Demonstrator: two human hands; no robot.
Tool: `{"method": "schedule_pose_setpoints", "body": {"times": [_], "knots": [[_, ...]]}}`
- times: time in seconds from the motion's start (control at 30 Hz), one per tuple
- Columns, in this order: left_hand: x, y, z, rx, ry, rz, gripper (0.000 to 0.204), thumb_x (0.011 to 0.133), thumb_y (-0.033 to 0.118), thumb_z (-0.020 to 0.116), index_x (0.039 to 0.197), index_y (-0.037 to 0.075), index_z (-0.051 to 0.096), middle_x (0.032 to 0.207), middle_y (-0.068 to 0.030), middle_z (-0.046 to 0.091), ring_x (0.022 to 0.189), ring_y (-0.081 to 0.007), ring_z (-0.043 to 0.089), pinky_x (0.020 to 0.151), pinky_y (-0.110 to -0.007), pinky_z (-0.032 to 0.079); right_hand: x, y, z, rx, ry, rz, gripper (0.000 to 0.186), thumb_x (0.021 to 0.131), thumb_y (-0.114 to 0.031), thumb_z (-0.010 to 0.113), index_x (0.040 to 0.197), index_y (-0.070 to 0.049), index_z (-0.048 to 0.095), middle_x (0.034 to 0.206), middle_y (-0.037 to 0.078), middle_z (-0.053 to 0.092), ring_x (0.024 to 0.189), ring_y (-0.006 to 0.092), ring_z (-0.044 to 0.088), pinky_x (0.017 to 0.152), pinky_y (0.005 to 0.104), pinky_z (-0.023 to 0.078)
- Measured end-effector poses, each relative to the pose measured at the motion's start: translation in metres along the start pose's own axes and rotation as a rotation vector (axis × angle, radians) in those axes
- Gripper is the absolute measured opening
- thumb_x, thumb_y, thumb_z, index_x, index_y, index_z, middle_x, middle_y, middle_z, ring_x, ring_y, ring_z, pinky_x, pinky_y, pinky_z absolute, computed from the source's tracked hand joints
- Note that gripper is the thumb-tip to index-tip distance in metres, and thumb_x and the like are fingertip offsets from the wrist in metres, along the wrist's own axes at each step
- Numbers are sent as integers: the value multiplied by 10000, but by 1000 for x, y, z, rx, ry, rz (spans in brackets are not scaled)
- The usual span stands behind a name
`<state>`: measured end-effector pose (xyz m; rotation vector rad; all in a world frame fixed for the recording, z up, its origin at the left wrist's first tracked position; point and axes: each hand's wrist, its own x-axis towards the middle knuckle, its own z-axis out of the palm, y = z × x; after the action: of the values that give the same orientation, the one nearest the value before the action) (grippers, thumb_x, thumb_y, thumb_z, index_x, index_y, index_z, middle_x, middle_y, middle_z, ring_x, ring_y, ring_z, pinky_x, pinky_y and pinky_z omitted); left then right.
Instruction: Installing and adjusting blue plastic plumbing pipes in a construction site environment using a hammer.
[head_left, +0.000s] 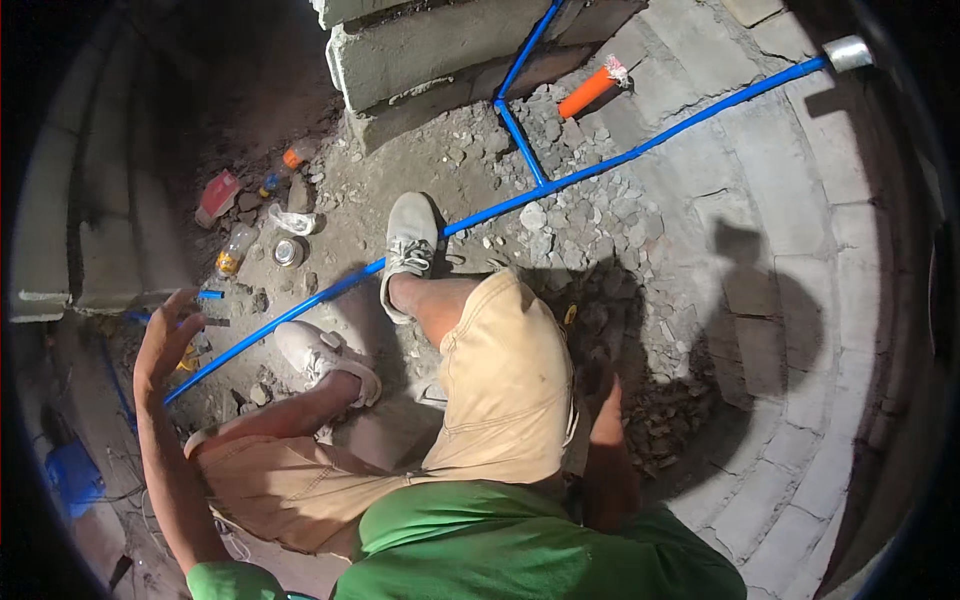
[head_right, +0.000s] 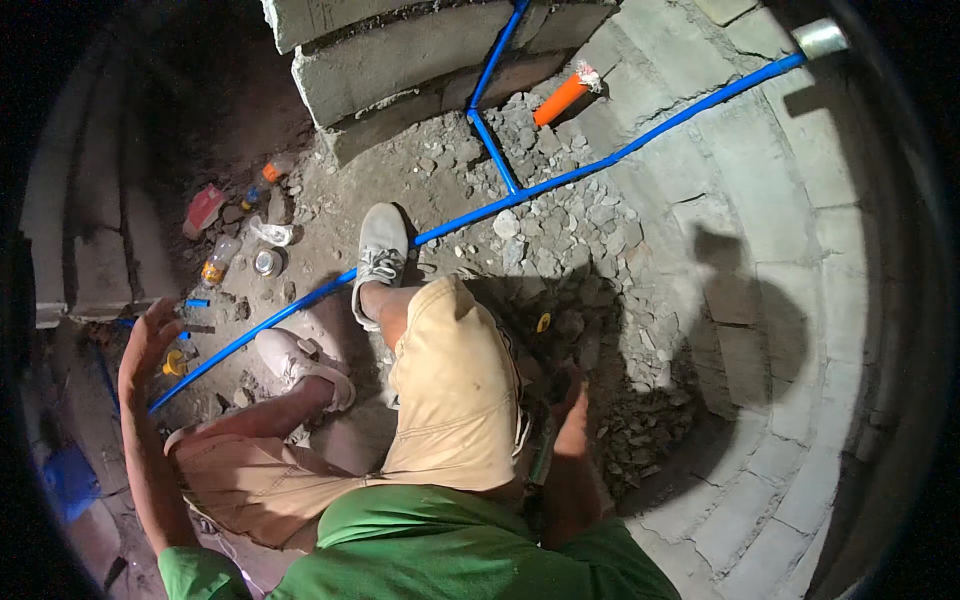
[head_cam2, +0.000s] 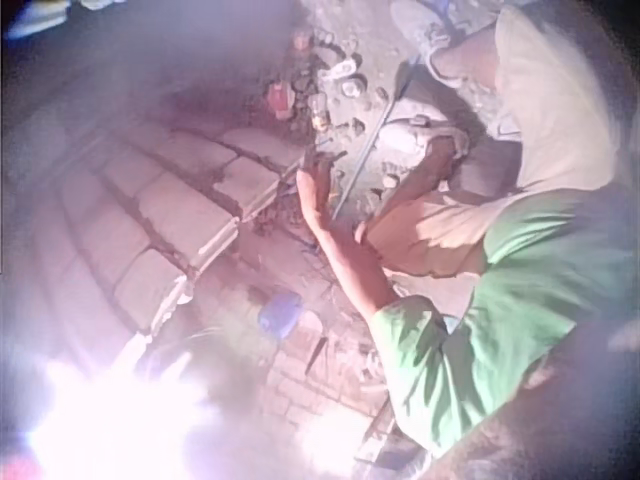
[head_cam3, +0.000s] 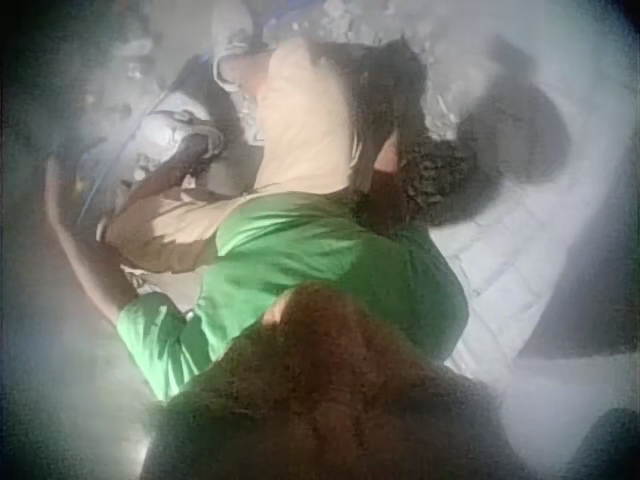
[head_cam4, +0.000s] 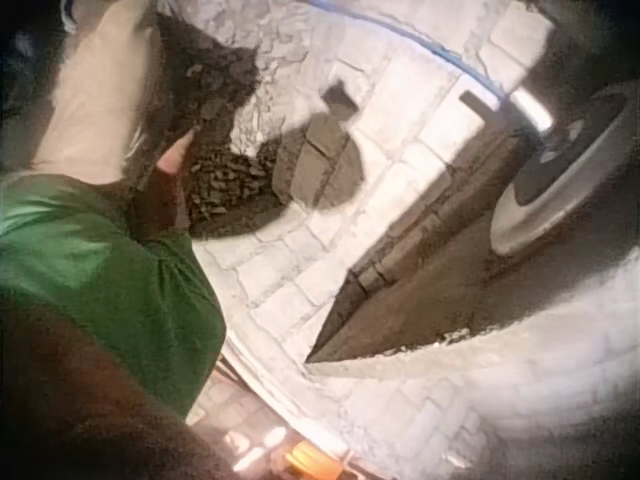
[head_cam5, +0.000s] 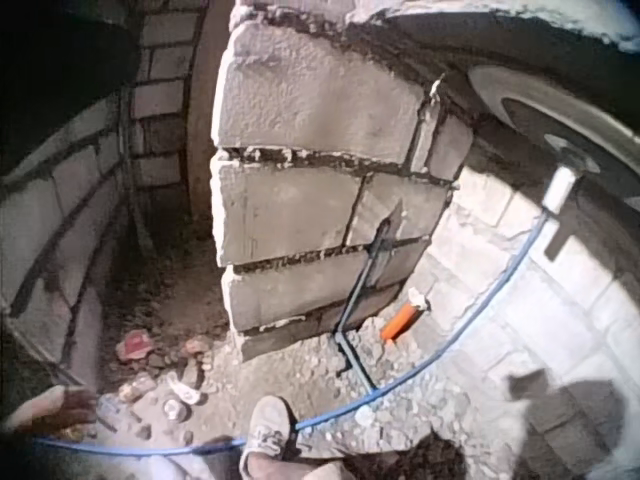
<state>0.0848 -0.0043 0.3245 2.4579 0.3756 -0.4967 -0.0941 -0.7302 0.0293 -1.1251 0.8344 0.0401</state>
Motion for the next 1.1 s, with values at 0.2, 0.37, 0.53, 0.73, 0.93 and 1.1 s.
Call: {"method": "schedule_pose_setpoints", "body": {"times": [0.2, 0.37, 0.53, 0.73, 0.93, 1.1], "knots": [[-14, 28, 60, -324, -36, 79, 471, 879, 134, 631, 1310, -17, 517, 1116, -155, 641, 1042, -220, 603, 903, -353, 469, -5, -45, 39, 243, 100, 150, 462, 936, -436, 509, 1185, -64, 623, 1079, 86, 648, 960, 250, 614, 824, 403, 498], [-64, 59, 63, -245, -37, 51, 487, 868, 114, 634, 1321, -17, 510, 1104, -135, 643, 1049, -190, 587, 923, -326, 455, 52, -22, -4, 67, 26, 188, 418, 916, -416, 558, 1153, -81, 636, 1029, 74, 673, 853, 227, 645, 697, 401, 530], [-115, 84, 39, -297, 31, 29, 506, 859, 79, 605, 1347, 7, 492, 1150, -99, 597, 1041, -185, 567, 907, -315, 459, 56, -26, 7, 106, -69, 284, 328, 893, -323, 624, 1118, -86, 653, 1012, 84, 675, 738, 218, 647, 583, 390, 524], [-161, 88, 17, -181, 182, 68, 501, 892, 145, 631, 1360, 32, 492, 1173, -83, 580, 1086, -161, 535, 959, -313, 425, 38, -46, 32, -60, -132, 258, 293, 896, -309, 614, 1087, -94, 670, 1017, 87, 674, 814, 212, 642, 675, 389, 521], [-169, 87, 35, -261, 215, 104, 487, 926, 180, 627, 1357, 4, 483, 1170, -85, 585, 1087, -162, 542, 976, -313, 416, 37, -40, 29, -73, -111, 176, 291, 894, -311, 610, 1085, -100, 671, 1027, 90, 672, 844, 213, 638, 718, 396, 516], [-147, 69, 57, -409, 189, 84, 498, 922, 194, 645, 1343, -19, 486, 1172, -81, 593, 1079, -164, 549, 969, -310, 419, 45, -30, 29, -70, -65, 120, 289, 893, -312, 607, 1083, -104, 673, 1036, 92, 671, 869, 213, 635, 755, 402, 511]]}}
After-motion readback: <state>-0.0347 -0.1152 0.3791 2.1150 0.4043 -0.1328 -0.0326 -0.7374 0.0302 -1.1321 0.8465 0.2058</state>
